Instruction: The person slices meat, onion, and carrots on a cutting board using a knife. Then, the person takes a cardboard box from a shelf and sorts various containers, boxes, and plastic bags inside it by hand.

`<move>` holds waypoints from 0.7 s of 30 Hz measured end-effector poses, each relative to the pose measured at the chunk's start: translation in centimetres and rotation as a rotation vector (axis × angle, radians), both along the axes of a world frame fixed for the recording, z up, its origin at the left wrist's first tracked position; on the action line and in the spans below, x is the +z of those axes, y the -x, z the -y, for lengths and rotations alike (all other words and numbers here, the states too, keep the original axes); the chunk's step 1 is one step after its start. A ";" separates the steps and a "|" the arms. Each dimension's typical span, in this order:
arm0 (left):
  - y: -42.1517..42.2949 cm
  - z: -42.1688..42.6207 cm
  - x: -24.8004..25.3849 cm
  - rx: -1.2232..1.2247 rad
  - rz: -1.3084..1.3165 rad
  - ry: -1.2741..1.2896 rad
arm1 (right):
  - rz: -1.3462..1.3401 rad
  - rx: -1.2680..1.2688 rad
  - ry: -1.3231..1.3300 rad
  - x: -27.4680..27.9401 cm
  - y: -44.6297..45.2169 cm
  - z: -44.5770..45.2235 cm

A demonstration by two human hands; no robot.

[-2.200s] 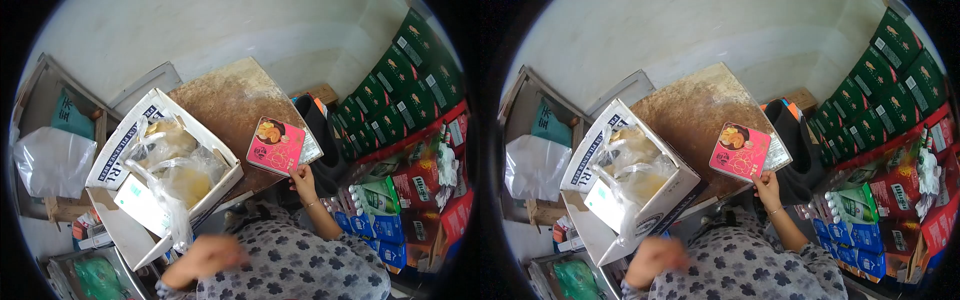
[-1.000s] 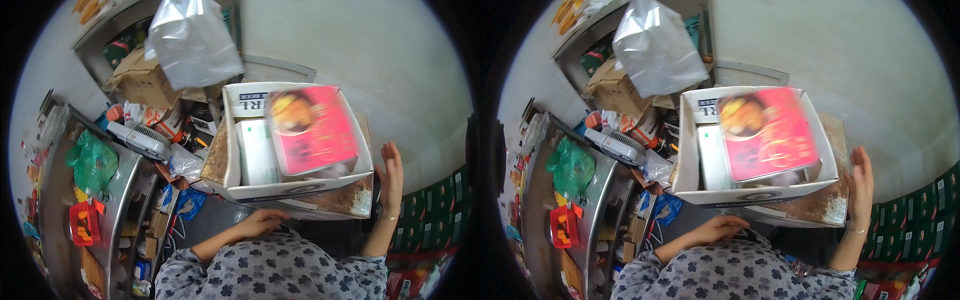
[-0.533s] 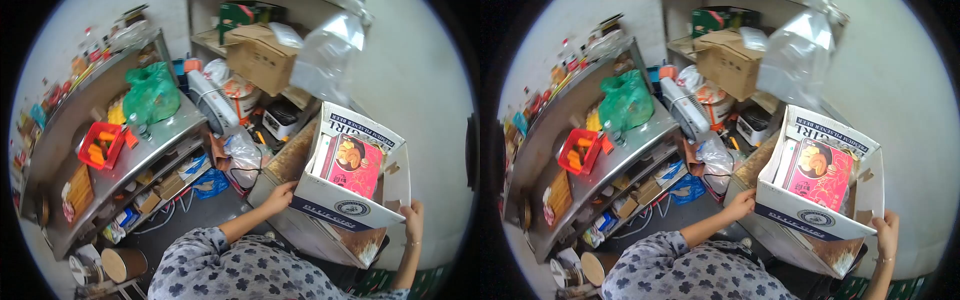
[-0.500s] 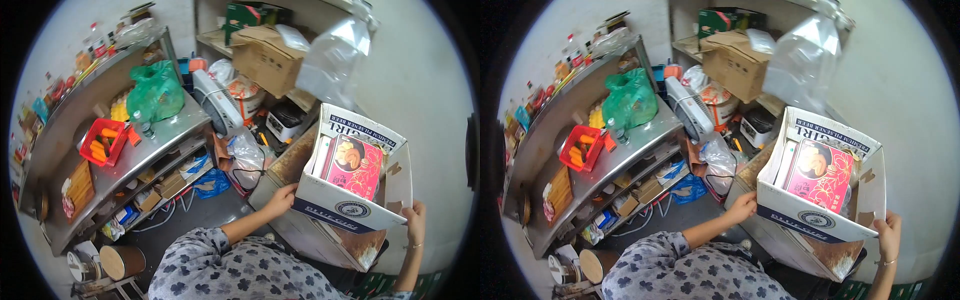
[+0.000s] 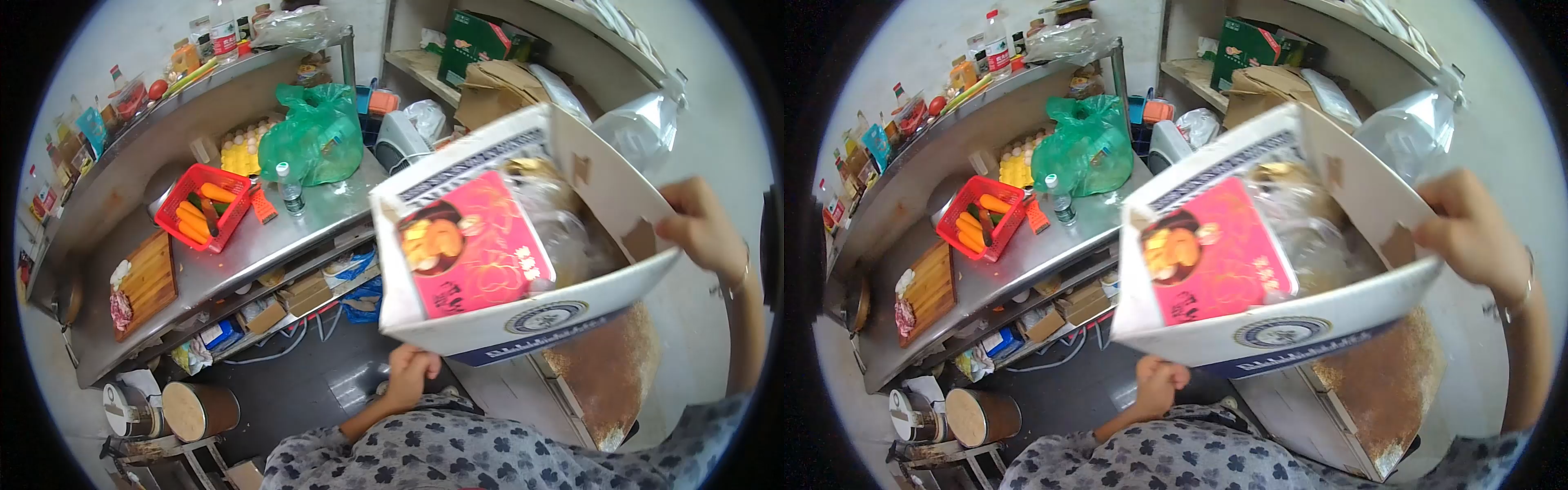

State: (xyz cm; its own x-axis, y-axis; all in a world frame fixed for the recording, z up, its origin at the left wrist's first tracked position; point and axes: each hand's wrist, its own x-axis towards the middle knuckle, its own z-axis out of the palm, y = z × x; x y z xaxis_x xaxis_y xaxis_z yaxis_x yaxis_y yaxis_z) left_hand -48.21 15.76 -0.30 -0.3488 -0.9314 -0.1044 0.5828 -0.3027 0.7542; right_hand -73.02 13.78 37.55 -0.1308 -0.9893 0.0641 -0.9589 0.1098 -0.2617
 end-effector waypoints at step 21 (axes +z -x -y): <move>5.0 34.0 6.3 0.379 -0.248 0.089 | -0.493 0.827 0.383 6.2 -7.9 45.7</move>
